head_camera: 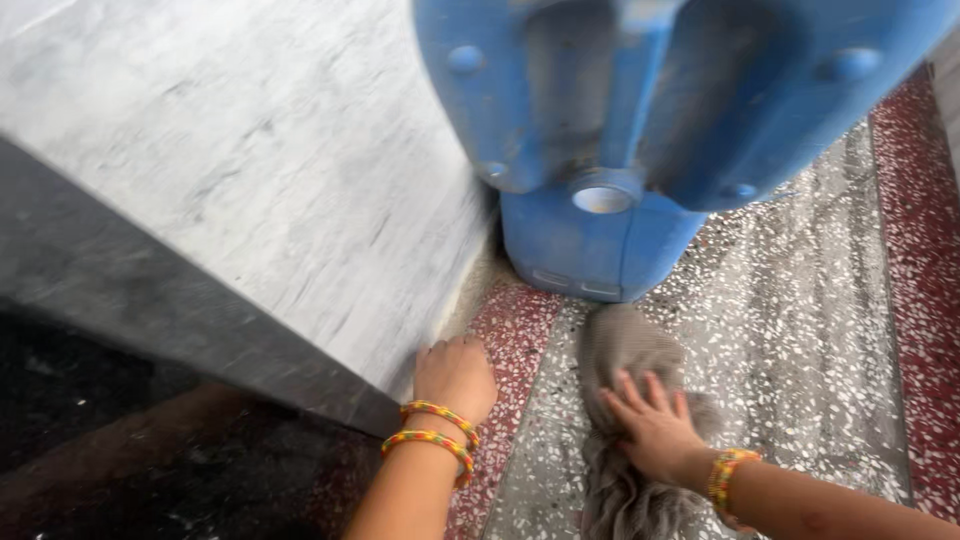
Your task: The person wipes the floor of a balcony area with a cloth, moving objects including a pot, a bottle, and slippers to clean underneath them.
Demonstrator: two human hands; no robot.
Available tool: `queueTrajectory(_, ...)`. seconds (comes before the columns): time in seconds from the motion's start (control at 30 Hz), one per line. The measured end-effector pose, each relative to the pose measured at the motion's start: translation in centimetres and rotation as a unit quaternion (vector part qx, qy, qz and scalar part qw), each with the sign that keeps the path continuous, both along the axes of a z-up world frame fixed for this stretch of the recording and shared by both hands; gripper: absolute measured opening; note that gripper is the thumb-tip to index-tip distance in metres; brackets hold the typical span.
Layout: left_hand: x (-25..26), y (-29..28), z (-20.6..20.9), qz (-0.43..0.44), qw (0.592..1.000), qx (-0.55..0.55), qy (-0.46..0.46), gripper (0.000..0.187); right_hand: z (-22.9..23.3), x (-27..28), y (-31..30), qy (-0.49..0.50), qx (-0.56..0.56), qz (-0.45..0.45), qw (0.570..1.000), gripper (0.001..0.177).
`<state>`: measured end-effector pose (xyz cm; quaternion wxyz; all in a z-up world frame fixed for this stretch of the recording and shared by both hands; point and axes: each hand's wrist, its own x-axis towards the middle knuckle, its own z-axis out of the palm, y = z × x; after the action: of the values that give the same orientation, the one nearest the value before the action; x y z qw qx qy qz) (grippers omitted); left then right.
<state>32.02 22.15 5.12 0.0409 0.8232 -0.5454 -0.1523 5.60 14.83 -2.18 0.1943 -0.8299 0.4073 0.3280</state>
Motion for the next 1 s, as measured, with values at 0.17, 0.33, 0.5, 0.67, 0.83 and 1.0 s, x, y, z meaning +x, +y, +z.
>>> queueTrajectory(0.17, 1.8, 1.2, -2.9, -0.075, 0.972, 0.049, -0.217, 0.024, -0.9, 8.6, -0.8, -0.087, -0.003, 0.177, 0.98, 0.075)
queueTrajectory(0.33, 1.9, 0.6, -4.7, -0.091, 0.965, 0.084, -0.229, 0.027, -1.2, 11.4, -4.7, -0.062, -0.085, 0.038, 0.994, 0.069)
queueTrajectory(0.5, 2.0, 0.9, -4.7, -0.112, 0.962, 0.086, -0.233, 0.028, -0.9, 14.5, -3.1, -0.02, -0.05, -0.071, 0.996, 0.087)
queueTrajectory(0.67, 1.8, 0.8, -4.6, -0.088, 0.971, 0.081, -0.205, 0.025, 0.0, 16.0, 3.8, -0.07, -0.05, 0.148, 0.985, 0.081)
queueTrajectory(0.83, 1.6, 0.5, -4.3, -0.062, 0.976, 0.104, -0.179, 0.026, 0.8, 13.6, 12.6, -0.099, 0.017, 0.259, 0.961, 0.062)
queueTrajectory(1.0, 1.4, 0.2, -5.1, -0.043, 0.983, 0.112, -0.139, 0.031, -1.4, 9.3, 18.5, -0.211, 0.066, 0.24, 0.945, 0.068)
